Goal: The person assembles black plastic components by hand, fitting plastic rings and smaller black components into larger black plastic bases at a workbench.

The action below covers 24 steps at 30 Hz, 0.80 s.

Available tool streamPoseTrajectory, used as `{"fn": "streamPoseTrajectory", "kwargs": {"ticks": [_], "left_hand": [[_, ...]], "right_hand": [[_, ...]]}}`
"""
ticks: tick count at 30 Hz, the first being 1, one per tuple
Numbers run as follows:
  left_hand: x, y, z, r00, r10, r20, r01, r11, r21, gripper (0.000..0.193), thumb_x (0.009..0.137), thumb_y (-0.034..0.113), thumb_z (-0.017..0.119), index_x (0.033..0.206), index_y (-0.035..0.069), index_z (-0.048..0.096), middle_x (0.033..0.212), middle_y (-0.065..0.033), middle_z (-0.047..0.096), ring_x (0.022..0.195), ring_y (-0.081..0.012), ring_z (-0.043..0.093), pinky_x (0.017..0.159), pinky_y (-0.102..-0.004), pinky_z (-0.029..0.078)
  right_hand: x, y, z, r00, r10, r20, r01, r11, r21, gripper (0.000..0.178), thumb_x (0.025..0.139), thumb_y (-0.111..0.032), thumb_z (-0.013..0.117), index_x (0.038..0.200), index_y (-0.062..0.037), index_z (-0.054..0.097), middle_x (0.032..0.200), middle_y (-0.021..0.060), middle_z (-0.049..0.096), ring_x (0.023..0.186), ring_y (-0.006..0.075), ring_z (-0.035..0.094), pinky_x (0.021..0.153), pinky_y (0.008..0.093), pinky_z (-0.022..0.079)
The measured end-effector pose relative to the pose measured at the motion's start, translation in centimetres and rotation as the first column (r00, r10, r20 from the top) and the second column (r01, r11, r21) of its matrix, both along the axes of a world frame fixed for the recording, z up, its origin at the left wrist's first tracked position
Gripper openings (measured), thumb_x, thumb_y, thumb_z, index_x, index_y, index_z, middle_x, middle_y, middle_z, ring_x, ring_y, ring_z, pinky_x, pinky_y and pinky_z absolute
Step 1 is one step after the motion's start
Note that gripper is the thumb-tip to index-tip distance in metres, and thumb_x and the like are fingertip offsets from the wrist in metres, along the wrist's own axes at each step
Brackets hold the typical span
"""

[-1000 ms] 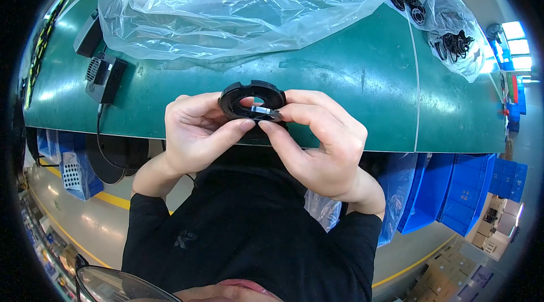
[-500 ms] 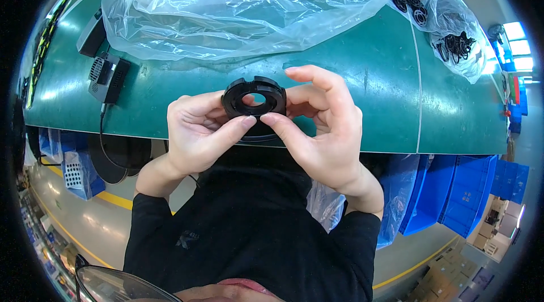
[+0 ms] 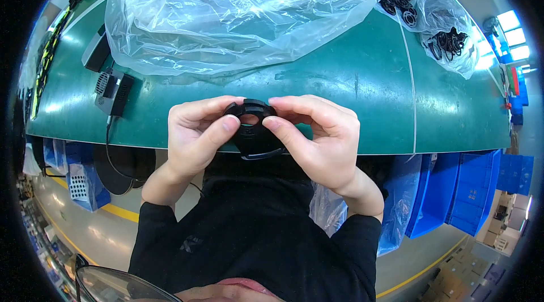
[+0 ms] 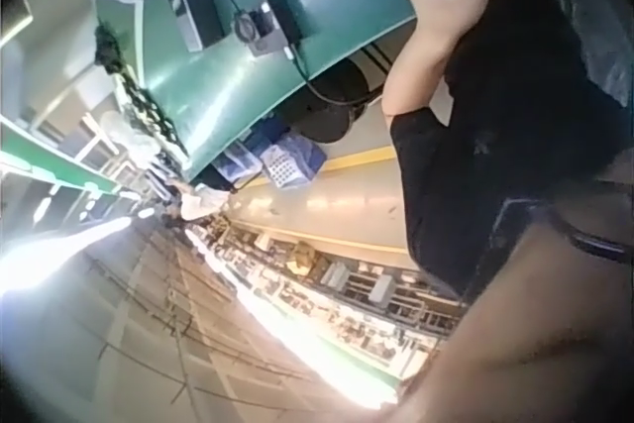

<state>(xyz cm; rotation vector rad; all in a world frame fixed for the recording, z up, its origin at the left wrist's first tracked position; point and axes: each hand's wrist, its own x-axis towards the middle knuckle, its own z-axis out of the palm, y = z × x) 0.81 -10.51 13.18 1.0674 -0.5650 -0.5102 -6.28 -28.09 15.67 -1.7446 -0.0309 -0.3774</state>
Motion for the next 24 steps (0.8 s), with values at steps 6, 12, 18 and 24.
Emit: {"fn": "streamPoseTrajectory", "kwargs": {"ticks": [6, 12, 18, 24], "left_hand": [[0.0, 0.0, 0.2, 0.997, -0.03, -0.077, 0.037, 0.995, 0.095, 0.027, 0.081, -0.001, 0.063, 0.107, -0.008, 0.059, 0.094, -0.0106, 0.065, 0.084, -0.0098, 0.06, 0.075, -0.0213, 0.048], [-0.7, -0.9, 0.1, 0.994, 0.097, -0.055, -0.095, 0.994, 0.049, 0.02, 0.079, -0.002, 0.065, 0.098, -0.007, 0.063, 0.088, -0.0102, 0.066, 0.079, -0.0087, 0.06, 0.069, -0.0201, 0.049], [-0.8, -0.9, -0.2, 0.931, 0.234, 0.282, -0.262, 0.963, 0.066, 0.015, 0.075, -0.002, 0.067, 0.09, -0.006, 0.066, 0.082, -0.0102, 0.067, 0.073, -0.0093, 0.062, 0.065, -0.0207, 0.049], [-1.1, -1.1, -0.4, 0.983, 0.185, -0.006, -0.184, 0.981, 0.051, 0.014, 0.076, -0.003, 0.066, 0.09, -0.006, 0.067, 0.084, -0.0102, 0.067, 0.074, -0.009, 0.061, 0.065, -0.0198, 0.048]], "right_hand": [[-0.1, 0.3, -0.5, 0.972, -0.027, 0.232, 0.09, 0.96, -0.264, 0.014, 0.066, 0.009, 0.07, 0.078, 0.0026, 0.064, 0.075, 0.0125, 0.065, 0.067, 0.0177, 0.064, 0.06, 0.0251, 0.051], [-0.1, 1.0, -0.7, 0.954, -0.068, 0.293, 0.171, 0.925, -0.34, 0.013, 0.067, 0.008, 0.069, 0.078, 0.0023, 0.064, 0.077, 0.0126, 0.065, 0.067, 0.0182, 0.064, 0.059, 0.0254, 0.051], [0.1, 1.0, -0.5, 0.998, -0.008, 0.065, 0.01, 0.999, -0.031, 0.012, 0.073, 0.005, 0.068, 0.085, 0.005, 0.066, 0.08, 0.0121, 0.064, 0.071, 0.0151, 0.062, 0.061, 0.0235, 0.05], [-0.2, 0.5, -1.0, 0.998, 0.063, 0.024, -0.064, 0.997, 0.038, 0.013, 0.074, 0.004, 0.068, 0.088, 0.0053, 0.067, 0.078, 0.0111, 0.063, 0.069, 0.0125, 0.06, 0.06, 0.02, 0.047]]}}
